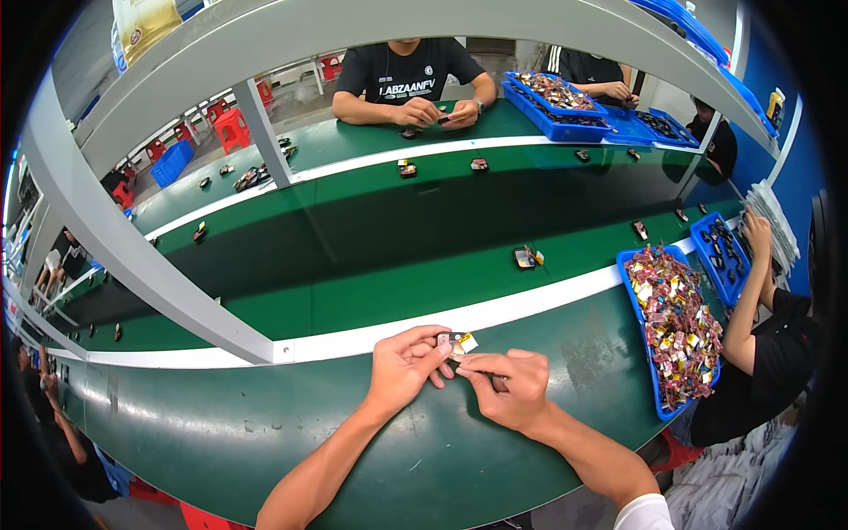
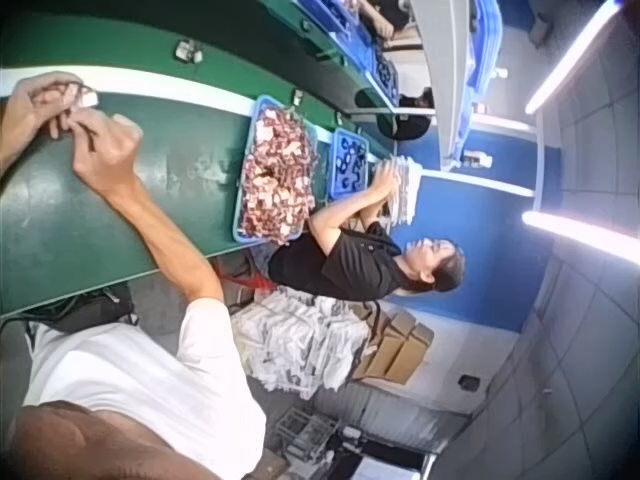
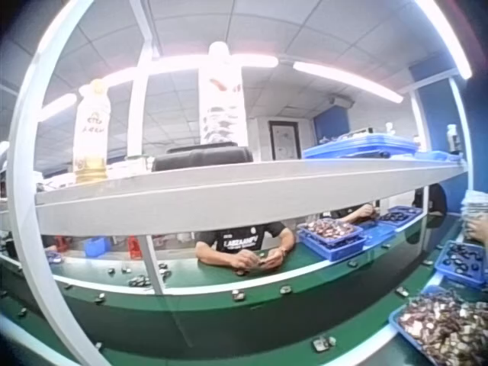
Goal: Assemble small electronic components on a factory conveyor line.
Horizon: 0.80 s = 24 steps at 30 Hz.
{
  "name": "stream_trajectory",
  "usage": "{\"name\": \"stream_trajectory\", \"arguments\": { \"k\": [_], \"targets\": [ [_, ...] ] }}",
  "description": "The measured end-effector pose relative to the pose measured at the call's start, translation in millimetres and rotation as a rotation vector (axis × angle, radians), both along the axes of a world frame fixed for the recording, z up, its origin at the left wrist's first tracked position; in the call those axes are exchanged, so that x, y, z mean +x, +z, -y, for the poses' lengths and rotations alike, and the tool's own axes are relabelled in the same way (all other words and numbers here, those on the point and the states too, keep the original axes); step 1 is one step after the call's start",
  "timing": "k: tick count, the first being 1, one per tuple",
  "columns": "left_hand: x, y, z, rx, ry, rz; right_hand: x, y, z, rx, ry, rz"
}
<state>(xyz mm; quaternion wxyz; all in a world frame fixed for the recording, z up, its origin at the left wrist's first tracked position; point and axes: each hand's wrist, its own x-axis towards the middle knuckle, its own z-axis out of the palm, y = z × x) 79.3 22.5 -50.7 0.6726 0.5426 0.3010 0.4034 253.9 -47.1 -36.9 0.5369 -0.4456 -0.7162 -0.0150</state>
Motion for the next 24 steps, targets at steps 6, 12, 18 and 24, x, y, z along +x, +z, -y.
{"name": "stream_trajectory", "arguments": {
  "k": [6,12,18,24],
  "targets": [
    [-1,-1,1,0.041,0.075,-0.059,-3,-12,-3,0.081,0.011,0.037],
    [-1,4,1,0.056,0.114,-0.108,-8,-13,-1,0.082,-0.004,-0.024],
    [3,3,2,0.087,0.126,-0.076,-6,-20,-3,0.057,-0.007,-0.044],
    [4,-1,0,0.111,0.151,-0.081,-6,-20,-4,0.103,-0.015,-0.065]
  ]
}}
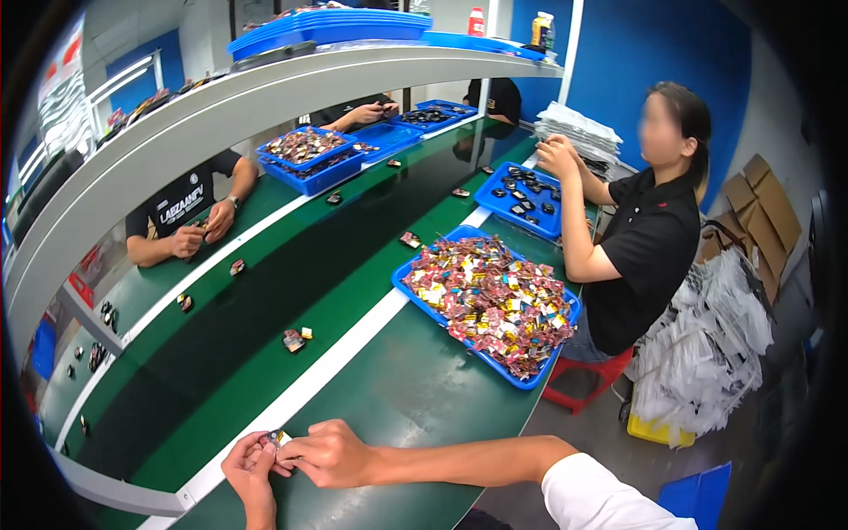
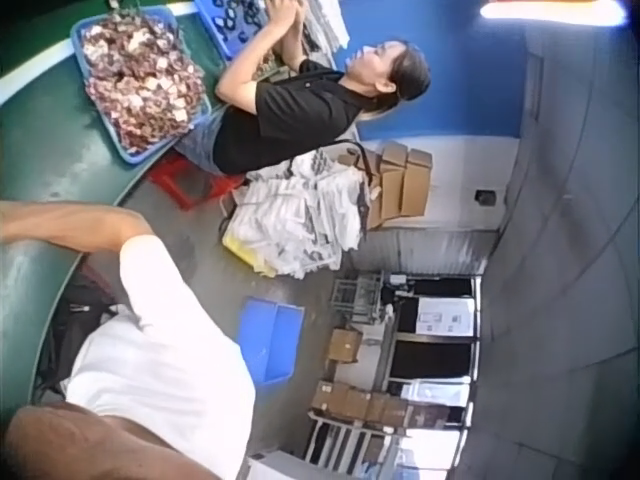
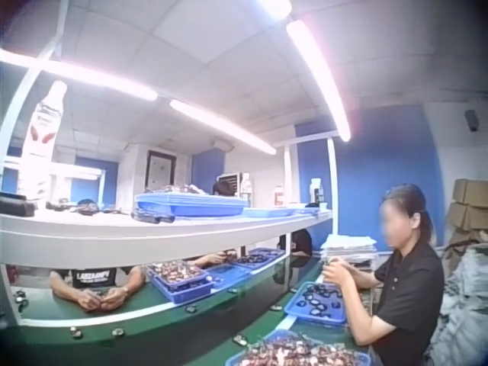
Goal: Assemble small electronic components on a factory conveyor line.
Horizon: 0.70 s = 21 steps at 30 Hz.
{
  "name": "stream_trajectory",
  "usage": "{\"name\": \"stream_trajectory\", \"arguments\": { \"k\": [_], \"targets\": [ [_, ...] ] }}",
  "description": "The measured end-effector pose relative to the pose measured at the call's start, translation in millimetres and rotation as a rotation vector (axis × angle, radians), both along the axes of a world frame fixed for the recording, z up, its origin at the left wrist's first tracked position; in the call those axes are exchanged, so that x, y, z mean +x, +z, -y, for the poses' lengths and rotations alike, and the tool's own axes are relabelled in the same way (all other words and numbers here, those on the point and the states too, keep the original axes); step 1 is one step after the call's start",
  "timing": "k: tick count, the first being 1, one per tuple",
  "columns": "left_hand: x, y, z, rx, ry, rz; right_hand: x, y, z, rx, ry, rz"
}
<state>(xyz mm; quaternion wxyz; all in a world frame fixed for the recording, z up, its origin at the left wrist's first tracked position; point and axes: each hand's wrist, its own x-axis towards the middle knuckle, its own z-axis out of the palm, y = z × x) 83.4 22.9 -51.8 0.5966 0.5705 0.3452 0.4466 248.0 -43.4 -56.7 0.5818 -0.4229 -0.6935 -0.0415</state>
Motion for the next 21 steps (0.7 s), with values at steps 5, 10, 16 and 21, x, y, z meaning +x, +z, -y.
{"name": "stream_trajectory", "arguments": {
  "k": [5,10,16,21],
  "targets": [
    [-4,-9,-3,-0.001,0.01,-0.051,-4,-1,-1,0.01,0.021,-0.052],
    [-4,5,7,0.033,0.006,-0.133,-1,-1,1,0.049,0.059,-0.044],
    [-12,2,-20,0.066,0.136,-0.049,3,3,-2,0.034,0.004,-0.098],
    [-37,-3,-80,0.142,0.394,-0.055,-2,-1,-4,-0.052,0.022,-0.164]
  ]
}}
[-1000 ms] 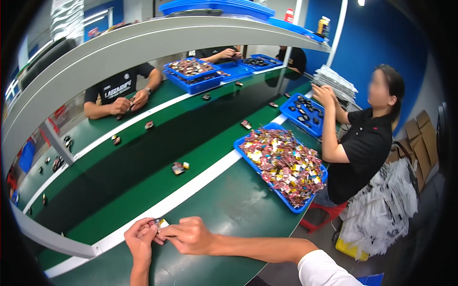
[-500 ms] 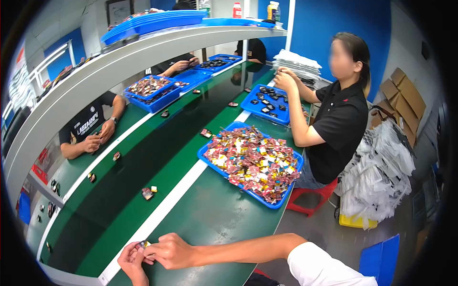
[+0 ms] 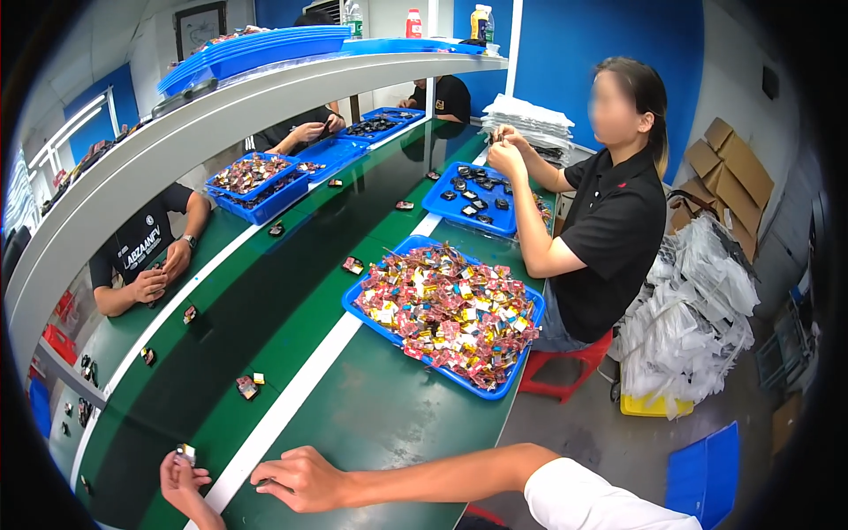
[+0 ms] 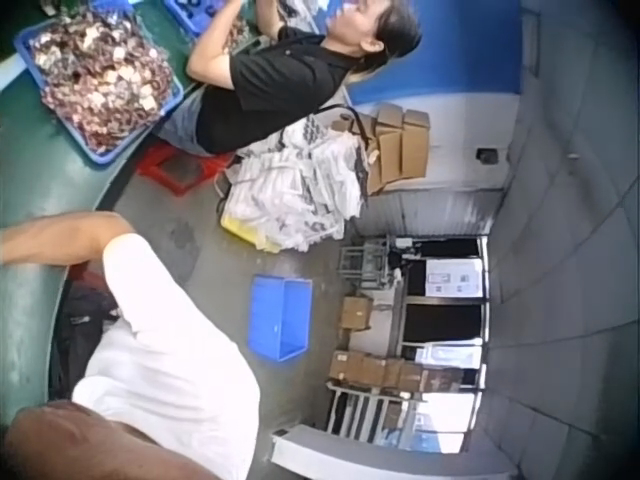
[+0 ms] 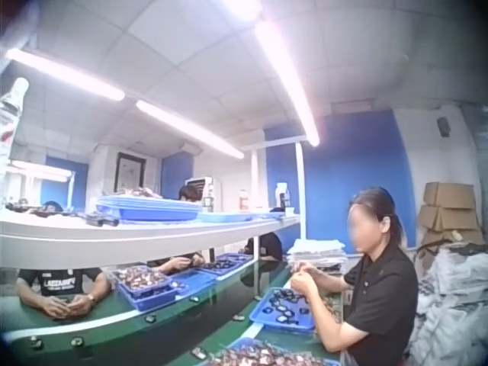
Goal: Assemble small electronic components on a factory conveyor line.
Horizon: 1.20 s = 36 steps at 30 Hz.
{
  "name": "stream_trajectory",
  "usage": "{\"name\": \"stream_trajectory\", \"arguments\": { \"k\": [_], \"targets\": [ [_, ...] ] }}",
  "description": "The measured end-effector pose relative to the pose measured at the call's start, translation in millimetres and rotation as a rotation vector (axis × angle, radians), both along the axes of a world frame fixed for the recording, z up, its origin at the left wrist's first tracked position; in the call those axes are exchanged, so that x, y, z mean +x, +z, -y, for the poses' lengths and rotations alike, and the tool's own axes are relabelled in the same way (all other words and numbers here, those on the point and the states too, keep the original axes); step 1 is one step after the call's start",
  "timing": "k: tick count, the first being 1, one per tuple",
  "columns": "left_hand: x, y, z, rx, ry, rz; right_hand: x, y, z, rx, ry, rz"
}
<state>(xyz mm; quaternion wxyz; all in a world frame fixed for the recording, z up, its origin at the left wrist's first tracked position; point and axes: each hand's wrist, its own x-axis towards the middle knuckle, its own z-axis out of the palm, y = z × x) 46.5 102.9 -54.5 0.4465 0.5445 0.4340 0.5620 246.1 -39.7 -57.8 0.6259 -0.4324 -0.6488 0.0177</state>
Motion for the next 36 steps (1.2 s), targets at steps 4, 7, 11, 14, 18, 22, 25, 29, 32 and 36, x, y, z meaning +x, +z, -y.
{"name": "stream_trajectory", "arguments": {
  "k": [4,7,11,14,18,22,25,29,32,36],
  "targets": [
    [-21,-10,-24,0.101,0.049,-0.106,1,-5,1,-0.037,-0.005,0.027],
    [-29,-12,-27,0.097,0.041,-0.18,2,-4,-1,-0.039,0.005,0.004],
    [-32,-27,-45,-0.03,0.046,-0.218,2,2,1,-0.049,0.016,-0.013],
    [-33,-34,-48,-0.052,0.136,-0.25,4,0,1,-0.068,0.012,0.002],
    [-33,-24,-42,-0.125,0.145,-0.358,4,-1,1,-0.07,0.027,-0.011],
    [-53,-52,-61,0.025,0.29,-0.572,3,2,1,-0.062,0.023,-0.014],
    [-62,-58,-64,0.19,0.53,-0.775,1,-1,0,-0.059,0.031,-0.023],
    [-22,-13,-19,0.382,0.6,-0.746,1,-3,0,-0.073,0.039,-0.024],
    [-17,-6,-13,0.41,0.62,-0.535,0,-3,0,-0.066,0.037,-0.031],
    [-25,-7,-13,0.475,0.437,-0.527,0,-2,1,-0.073,0.042,-0.033]
  ]
}}
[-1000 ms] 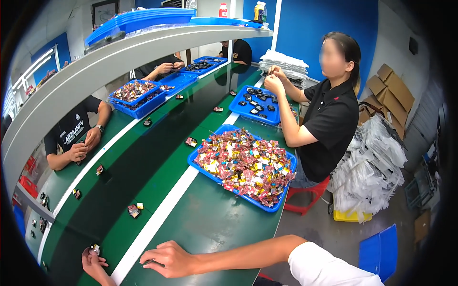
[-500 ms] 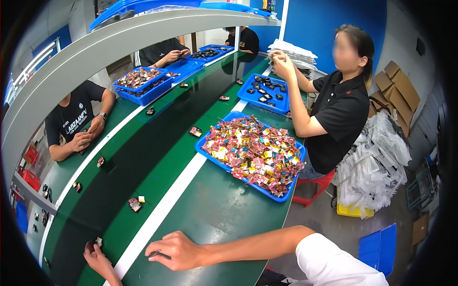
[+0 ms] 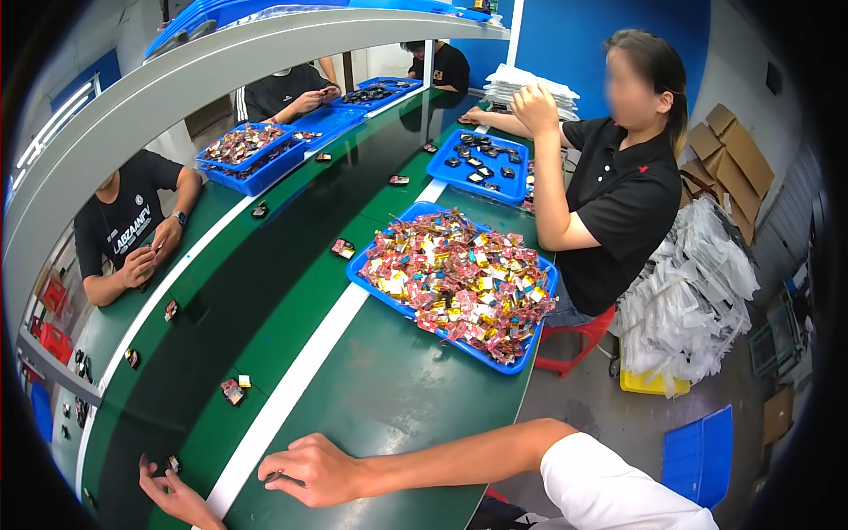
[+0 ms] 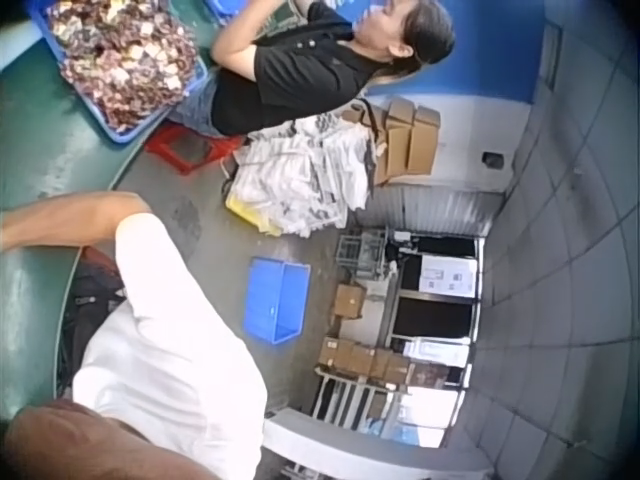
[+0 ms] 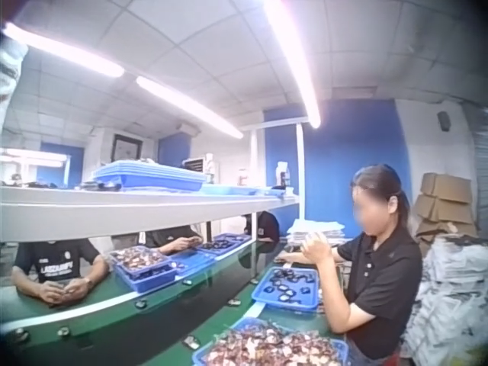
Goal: Assemble small electronic components on a factory conveyor line.
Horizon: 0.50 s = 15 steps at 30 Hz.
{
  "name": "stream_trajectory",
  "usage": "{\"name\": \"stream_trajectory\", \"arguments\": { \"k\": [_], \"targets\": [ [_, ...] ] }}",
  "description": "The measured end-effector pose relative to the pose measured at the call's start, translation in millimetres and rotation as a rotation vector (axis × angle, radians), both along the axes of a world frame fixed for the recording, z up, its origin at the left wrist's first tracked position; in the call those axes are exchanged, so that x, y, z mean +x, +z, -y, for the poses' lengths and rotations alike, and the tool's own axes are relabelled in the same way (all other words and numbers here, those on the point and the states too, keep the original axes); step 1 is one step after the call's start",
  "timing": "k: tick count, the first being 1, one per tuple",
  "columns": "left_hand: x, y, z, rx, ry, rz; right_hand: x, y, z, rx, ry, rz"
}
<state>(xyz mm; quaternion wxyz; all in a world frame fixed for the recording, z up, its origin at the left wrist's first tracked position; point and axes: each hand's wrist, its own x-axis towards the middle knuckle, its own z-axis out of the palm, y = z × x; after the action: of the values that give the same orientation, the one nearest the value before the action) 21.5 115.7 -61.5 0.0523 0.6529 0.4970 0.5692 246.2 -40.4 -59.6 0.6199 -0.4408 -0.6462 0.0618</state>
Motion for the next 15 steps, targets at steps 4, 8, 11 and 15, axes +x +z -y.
{"name": "stream_trajectory", "arguments": {
  "k": [4,8,11,15],
  "targets": [
    [-12,-17,-15,-0.004,-0.101,-0.063,1,2,0,-0.013,-0.007,0.007],
    [-17,-29,-22,-0.107,-0.162,0.036,1,1,0,-0.013,-0.008,0.004],
    [-11,-27,-20,-0.132,-0.192,0.092,1,2,0,-0.02,-0.008,0.013],
    [-15,-29,-23,-0.151,-0.191,0.092,1,2,1,-0.02,-0.005,0.012]
  ]
}}
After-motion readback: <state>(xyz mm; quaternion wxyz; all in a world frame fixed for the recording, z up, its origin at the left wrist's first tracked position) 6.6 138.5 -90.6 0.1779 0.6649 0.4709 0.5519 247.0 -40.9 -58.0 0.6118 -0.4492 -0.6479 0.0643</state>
